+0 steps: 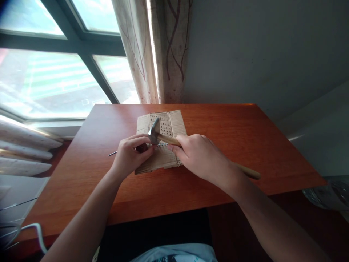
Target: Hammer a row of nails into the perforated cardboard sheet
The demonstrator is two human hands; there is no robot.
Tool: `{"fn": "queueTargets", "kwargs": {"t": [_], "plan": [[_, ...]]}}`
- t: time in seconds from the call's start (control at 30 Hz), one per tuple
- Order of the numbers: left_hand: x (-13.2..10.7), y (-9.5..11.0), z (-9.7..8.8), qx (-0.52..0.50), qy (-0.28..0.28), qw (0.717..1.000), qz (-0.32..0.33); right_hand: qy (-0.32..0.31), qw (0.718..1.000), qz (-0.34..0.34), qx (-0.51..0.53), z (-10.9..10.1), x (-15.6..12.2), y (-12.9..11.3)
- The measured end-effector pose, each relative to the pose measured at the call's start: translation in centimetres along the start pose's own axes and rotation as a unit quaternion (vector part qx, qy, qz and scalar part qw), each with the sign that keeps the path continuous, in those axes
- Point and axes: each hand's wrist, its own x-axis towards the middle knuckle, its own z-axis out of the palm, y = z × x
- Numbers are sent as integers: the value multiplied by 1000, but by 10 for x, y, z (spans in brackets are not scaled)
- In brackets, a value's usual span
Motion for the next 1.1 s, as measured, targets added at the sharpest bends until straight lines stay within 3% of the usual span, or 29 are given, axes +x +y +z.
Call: {"fn": "queueTargets", "kwargs": {"t": [0.53, 0.77, 1.1], "plan": [[2, 2, -3, 6, -38, 999, 5, -10, 1000, 2, -10, 7, 0, 5], [0, 1, -3, 44, -30, 997, -57, -11, 1000, 2, -29, 7, 1, 5], [0, 3, -6, 36, -39, 997, -56, -15, 998, 12, -67, 6, -1, -1]]}}
